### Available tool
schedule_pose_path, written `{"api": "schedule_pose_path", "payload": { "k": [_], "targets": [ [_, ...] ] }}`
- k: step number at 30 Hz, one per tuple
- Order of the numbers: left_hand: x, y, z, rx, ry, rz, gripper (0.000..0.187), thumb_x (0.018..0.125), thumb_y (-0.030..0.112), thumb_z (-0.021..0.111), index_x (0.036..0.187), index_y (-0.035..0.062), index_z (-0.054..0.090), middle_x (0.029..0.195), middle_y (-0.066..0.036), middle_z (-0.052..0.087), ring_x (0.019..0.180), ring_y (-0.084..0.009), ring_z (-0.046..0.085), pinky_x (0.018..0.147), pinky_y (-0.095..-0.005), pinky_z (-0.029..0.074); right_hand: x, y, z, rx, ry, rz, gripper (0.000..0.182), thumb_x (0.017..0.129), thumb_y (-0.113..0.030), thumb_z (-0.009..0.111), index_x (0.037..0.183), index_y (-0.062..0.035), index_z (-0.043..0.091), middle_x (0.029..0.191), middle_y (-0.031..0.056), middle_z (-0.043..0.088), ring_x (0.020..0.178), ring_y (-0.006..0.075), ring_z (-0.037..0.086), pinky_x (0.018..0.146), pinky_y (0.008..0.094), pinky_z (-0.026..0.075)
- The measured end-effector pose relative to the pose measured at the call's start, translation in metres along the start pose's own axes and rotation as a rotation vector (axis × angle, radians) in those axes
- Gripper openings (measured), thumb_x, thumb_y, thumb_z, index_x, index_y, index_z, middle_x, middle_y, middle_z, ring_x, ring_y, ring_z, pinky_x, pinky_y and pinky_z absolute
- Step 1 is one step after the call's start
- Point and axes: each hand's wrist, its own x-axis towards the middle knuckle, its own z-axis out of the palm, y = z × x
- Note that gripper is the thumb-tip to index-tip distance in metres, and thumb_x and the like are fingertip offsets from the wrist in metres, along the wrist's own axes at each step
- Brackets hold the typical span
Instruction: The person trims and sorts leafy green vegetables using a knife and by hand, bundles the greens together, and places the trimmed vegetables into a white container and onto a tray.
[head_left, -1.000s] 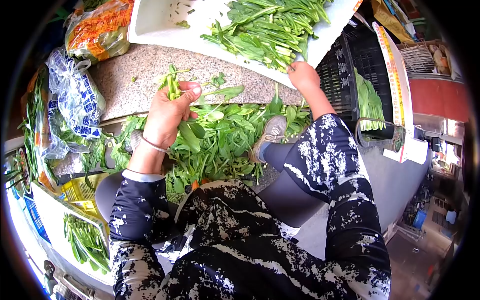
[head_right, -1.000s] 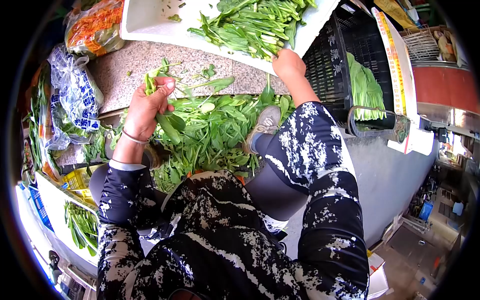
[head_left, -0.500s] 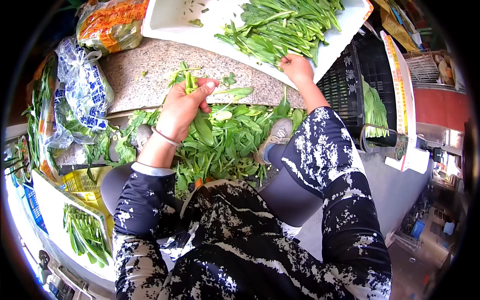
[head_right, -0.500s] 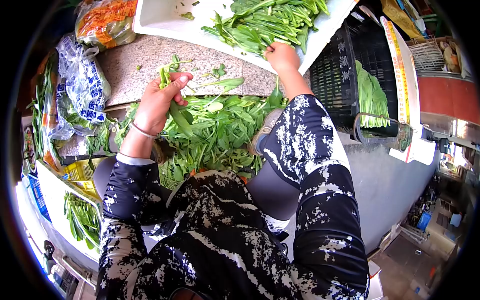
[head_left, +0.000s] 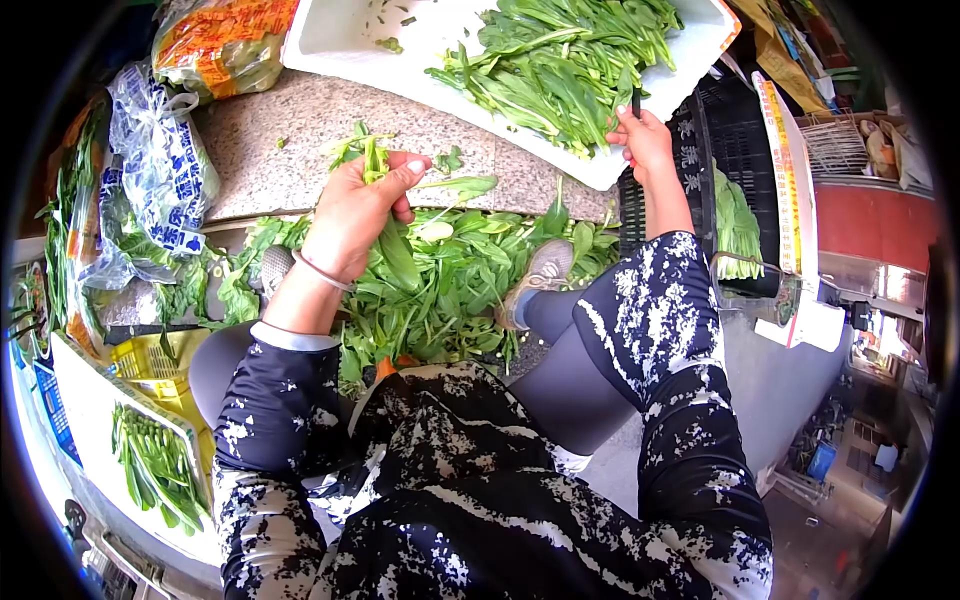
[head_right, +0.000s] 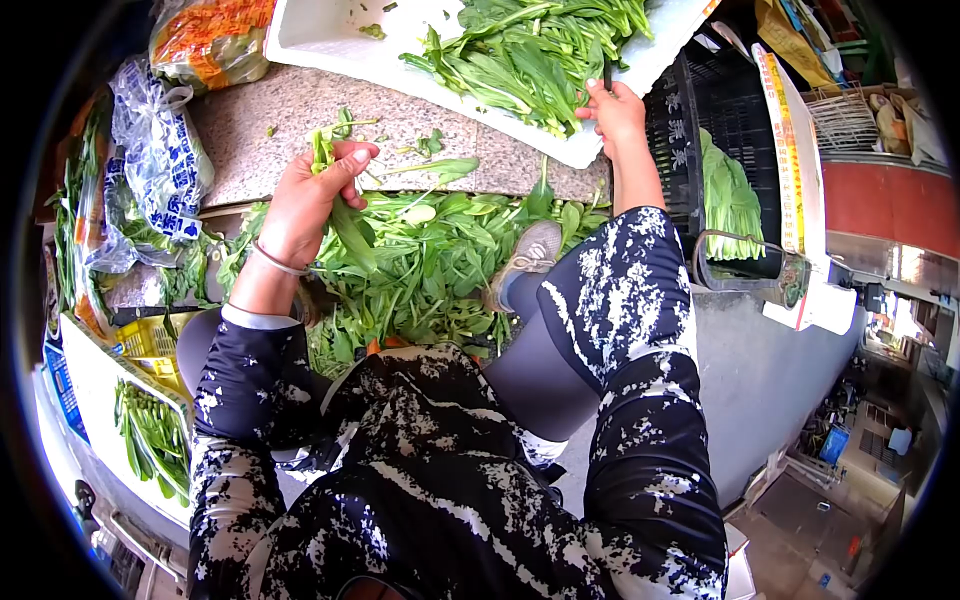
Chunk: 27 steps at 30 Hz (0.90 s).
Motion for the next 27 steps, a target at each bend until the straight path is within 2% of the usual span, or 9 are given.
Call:
{"api": "schedule_pose_path", "payload": {
  "k": [3, 6, 8, 11, 12, 18, 20, 26, 27],
  "targets": [
    [0.003, -0.004, 0.002, 0.047, 0.007, -0.004, 0.015, 0.082, 0.012, 0.060, 0.093, 0.0017, 0.062, 0.083, -0.001, 0.061, 0.055, -0.0062, 0.045, 0.057, -0.0226, 0.045, -0.013, -0.010, 0.000, 0.165, -0.095, 0.025, 0.022, 0.080, -0.022, 0.064, 0.090, -0.0048, 0.054, 0.080, 0.0068, 0.061, 0.055, 0.0100, 0.055, 0.038, 0.0184, 0.032],
    [0.008, -0.019, 0.008, 0.560, 0.071, 0.560, 0.014, 0.075, 0.006, 0.066, 0.089, 0.0073, 0.066, 0.076, 0.000, 0.059, 0.065, -0.0110, 0.051, 0.058, -0.0227, 0.045, -0.037, -0.021, 0.023, 0.254, -0.332, 0.139, 0.023, 0.077, -0.022, 0.067, 0.086, -0.0050, 0.053, 0.067, 0.0009, 0.051, 0.052, 0.0088, 0.051, 0.035, 0.0163, 0.030],
    [-0.001, -0.011, 0.016, 0.811, 0.061, 0.837, 0.029, 0.069, -0.004, 0.064, 0.095, 0.0106, 0.066, 0.085, -0.003, 0.058, 0.070, -0.0135, 0.053, 0.059, -0.0247, 0.046, -0.059, -0.026, 0.047, 0.251, -0.509, 0.205, 0.023, 0.077, -0.022, 0.067, 0.084, -0.0056, 0.053, 0.063, -0.0010, 0.048, 0.052, 0.0079, 0.050, 0.034, 0.0151, 0.029],
    [-0.004, -0.006, 0.024, 0.972, -0.029, 0.991, 0.061, 0.055, -0.012, 0.054, 0.104, 0.0222, 0.064, 0.107, -0.004, 0.054, 0.077, -0.0176, 0.054, 0.061, -0.0278, 0.049, -0.086, -0.029, 0.081, 0.204, -0.682, 0.269, 0.021, 0.078, -0.023, 0.066, 0.083, -0.0066, 0.054, 0.063, -0.0023, 0.049, 0.050, 0.0058, 0.048, 0.033, 0.0142, 0.028],
    [-0.003, -0.004, 0.026, 1.123, 0.022, 1.102, 0.059, 0.056, -0.011, 0.054, 0.103, 0.0227, 0.064, 0.110, -0.002, 0.054, 0.087, -0.0206, 0.054, 0.063, -0.0281, 0.050, -0.094, -0.029, 0.089, 0.187, -0.734, 0.284, 0.020, 0.079, -0.023, 0.065, 0.084, -0.0068, 0.054, 0.064, -0.0024, 0.050, 0.050, 0.0054, 0.048, 0.033, 0.0142, 0.028],
    [-0.002, -0.007, 0.018, 1.209, -0.053, 1.114, 0.057, 0.061, -0.005, 0.058, 0.111, 0.0209, 0.058, 0.110, -0.001, 0.055, 0.101, -0.0243, 0.053, 0.070, -0.0303, 0.051, -0.106, -0.027, 0.102, 0.293, -0.826, 0.407, 0.015, 0.084, -0.019, 0.057, 0.091, -0.0061, 0.057, 0.071, -0.0002, 0.054, 0.050, 0.0053, 0.046, 0.034, 0.0144, 0.029],
    [-0.003, -0.009, 0.015, 0.986, -0.112, 0.851, 0.053, 0.064, -0.002, 0.061, 0.114, 0.0175, 0.056, 0.104, -0.003, 0.056, 0.096, -0.0240, 0.056, 0.072, -0.0327, 0.050, -0.108, -0.034, 0.104, 0.248, -0.778, 0.436, 0.018, 0.085, -0.021, 0.056, 0.092, -0.0051, 0.058, 0.072, 0.0010, 0.054, 0.050, 0.0055, 0.046, 0.035, 0.0147, 0.029],
    [0.006, -0.017, 0.006, 0.812, -0.020, 0.680, 0.038, 0.081, 0.015, 0.061, 0.118, 0.0097, 0.053, 0.077, -0.004, 0.057, 0.068, -0.0125, 0.052, 0.061, -0.0218, 0.044, -0.118, -0.045, 0.103, -0.019, -0.594, 0.032, 0.041, 0.087, -0.040, 0.049, 0.100, -0.0020, 0.061, 0.071, 0.0016, 0.053, 0.050, 0.0050, 0.039, 0.040, 0.0176, 0.028],
    [0.006, -0.016, 0.007, 0.597, -0.033, 0.580, 0.037, 0.083, 0.017, 0.060, 0.117, 0.0074, 0.053, 0.076, -0.002, 0.057, 0.065, -0.0105, 0.051, 0.060, -0.0219, 0.044, -0.121, -0.044, 0.104, -0.021, -0.601, 0.026, 0.041, 0.087, -0.040, 0.049, 0.100, -0.0020, 0.061, 0.071, 0.0016, 0.053, 0.050, 0.0050, 0.039, 0.040, 0.0176, 0.028]
  ]
}}
